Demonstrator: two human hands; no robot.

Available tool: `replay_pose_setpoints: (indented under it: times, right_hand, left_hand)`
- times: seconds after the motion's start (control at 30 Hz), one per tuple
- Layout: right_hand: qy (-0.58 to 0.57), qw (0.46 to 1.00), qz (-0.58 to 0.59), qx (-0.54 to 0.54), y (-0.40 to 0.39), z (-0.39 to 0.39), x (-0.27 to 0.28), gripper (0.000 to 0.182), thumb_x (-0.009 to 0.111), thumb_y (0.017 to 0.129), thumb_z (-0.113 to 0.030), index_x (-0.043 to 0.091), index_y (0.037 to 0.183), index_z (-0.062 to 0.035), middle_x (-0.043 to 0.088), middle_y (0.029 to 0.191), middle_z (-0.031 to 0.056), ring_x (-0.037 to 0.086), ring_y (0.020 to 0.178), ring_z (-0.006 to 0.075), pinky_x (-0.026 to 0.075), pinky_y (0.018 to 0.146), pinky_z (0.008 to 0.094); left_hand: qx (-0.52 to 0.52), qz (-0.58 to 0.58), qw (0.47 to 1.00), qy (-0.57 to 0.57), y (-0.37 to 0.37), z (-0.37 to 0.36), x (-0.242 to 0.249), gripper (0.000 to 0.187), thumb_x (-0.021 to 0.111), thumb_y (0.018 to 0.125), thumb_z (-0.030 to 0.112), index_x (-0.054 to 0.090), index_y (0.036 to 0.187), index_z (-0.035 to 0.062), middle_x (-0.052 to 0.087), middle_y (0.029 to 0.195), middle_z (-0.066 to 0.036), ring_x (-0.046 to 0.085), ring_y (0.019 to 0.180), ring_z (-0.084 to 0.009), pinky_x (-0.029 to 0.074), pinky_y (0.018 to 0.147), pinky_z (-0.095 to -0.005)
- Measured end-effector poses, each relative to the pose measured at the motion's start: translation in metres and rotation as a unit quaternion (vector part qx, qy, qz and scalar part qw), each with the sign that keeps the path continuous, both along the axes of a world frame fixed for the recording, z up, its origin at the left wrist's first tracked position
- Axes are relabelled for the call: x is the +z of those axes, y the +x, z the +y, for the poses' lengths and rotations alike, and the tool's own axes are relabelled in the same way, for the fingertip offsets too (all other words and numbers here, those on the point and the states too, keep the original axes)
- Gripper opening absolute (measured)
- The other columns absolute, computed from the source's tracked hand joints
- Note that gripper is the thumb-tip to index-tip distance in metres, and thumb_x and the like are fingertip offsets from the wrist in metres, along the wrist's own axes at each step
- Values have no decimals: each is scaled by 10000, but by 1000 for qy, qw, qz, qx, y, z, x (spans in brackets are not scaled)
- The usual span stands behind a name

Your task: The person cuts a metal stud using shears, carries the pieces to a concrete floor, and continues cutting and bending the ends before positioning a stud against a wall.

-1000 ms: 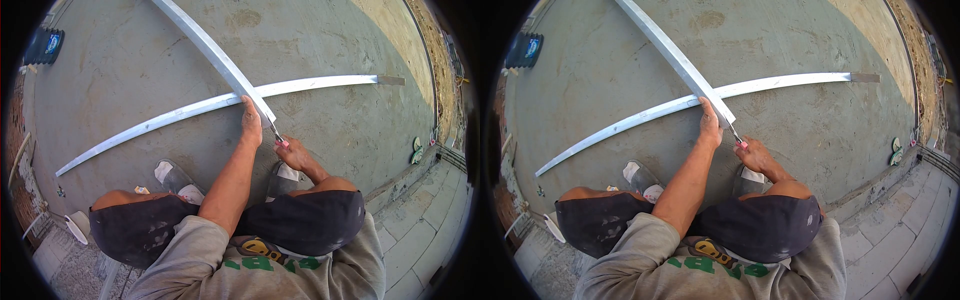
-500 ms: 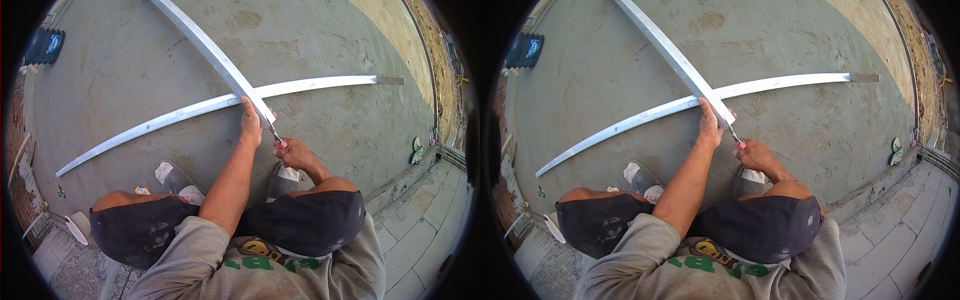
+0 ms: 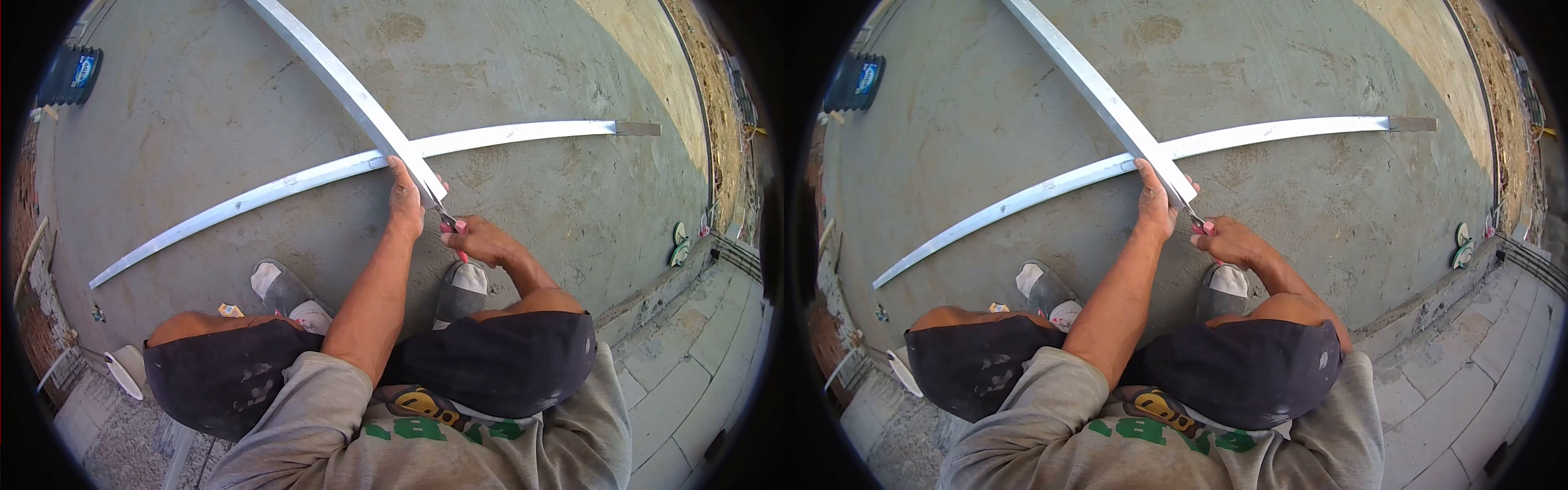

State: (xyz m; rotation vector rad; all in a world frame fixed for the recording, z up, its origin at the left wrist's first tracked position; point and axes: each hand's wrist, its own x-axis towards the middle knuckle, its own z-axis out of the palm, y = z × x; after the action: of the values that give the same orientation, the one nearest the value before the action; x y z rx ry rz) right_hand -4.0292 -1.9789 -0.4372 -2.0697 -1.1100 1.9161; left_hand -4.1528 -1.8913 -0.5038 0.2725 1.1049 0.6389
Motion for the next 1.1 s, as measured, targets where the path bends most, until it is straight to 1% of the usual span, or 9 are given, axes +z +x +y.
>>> replay_pose_setpoints:
  times: [0.07,0.17,0.27,0.37,0.67,0.77,0.97,1.07,1.1]
  right_hand:
    - [-7,1000,-1,5,0,-1,-2,469,618,841,-367,629,1097,26,664,823,169,635,788,294,474,752,398]
    - [28,999,-3,17,1,-5,-15,406,617,849,-340,640,1020,27,665,785,144,641,775,269,479,745,384]
    - [-14,997,68,-24,2,0,-5,336,611,858,-304,631,938,23,665,776,119,634,751,223,478,730,366]
    - [-23,997,73,-30,0,3,1,293,604,866,-278,608,880,14,658,775,100,620,721,194,479,712,357]
    - [49,997,47,-37,-7,-7,-15,276,582,872,-268,596,849,7,629,736,106,608,692,220,480,668,372]
    - [33,998,43,-38,-8,-9,-17,282,588,877,-279,600,908,1,627,730,99,609,708,199,474,681,365]
    - [61,998,9,-13,-10,-8,-11,320,569,876,-313,607,874,5,645,749,138,616,713,284,472,701,416]
    - [90,991,-86,49,-9,-12,-11,319,574,871,-322,617,893,-7,653,764,144,617,736,311,467,722,437]
    - [53,995,-67,41,-9,-11,-7,310,584,863,-316,620,899,-10,654,763,144,616,738,311,466,723,438]
  left_hand:
    - [-11,-10,1000,0,-1,0,0,1033,359,720,901,444,1239,12,582,907,-133,652,809,-256,562,787,-364]
    - [-29,-32,999,2,-6,2,-2,1029,367,714,898,422,1262,29,563,924,-125,637,836,-253,564,803,-384]
    - [-26,-31,999,1,-6,1,-2,1036,364,706,904,423,1258,29,561,925,-124,636,838,-252,564,806,-384]
    - [-24,-28,999,2,-4,2,-1,1050,362,697,910,418,1258,24,546,928,-119,622,852,-245,564,811,-389]
    - [-19,-21,1000,-2,-5,2,3,1054,350,713,902,402,1272,9,512,949,-118,598,884,-234,557,847,-391]
    - [-14,-15,1000,0,-4,0,2,1051,352,715,900,409,1266,7,517,952,-120,602,885,-238,556,848,-393]
    - [-15,-14,1000,-3,-5,0,-1,1025,352,730,889,423,1251,10,553,940,-128,628,863,-249,557,842,-387]
    - [-5,-3,1000,-6,-3,0,1,1011,352,737,884,427,1245,14,560,928,-127,632,857,-252,560,832,-384]
    - [-5,0,1000,-5,-3,-1,1,1006,352,739,882,429,1243,15,558,925,-125,630,858,-251,562,828,-384]
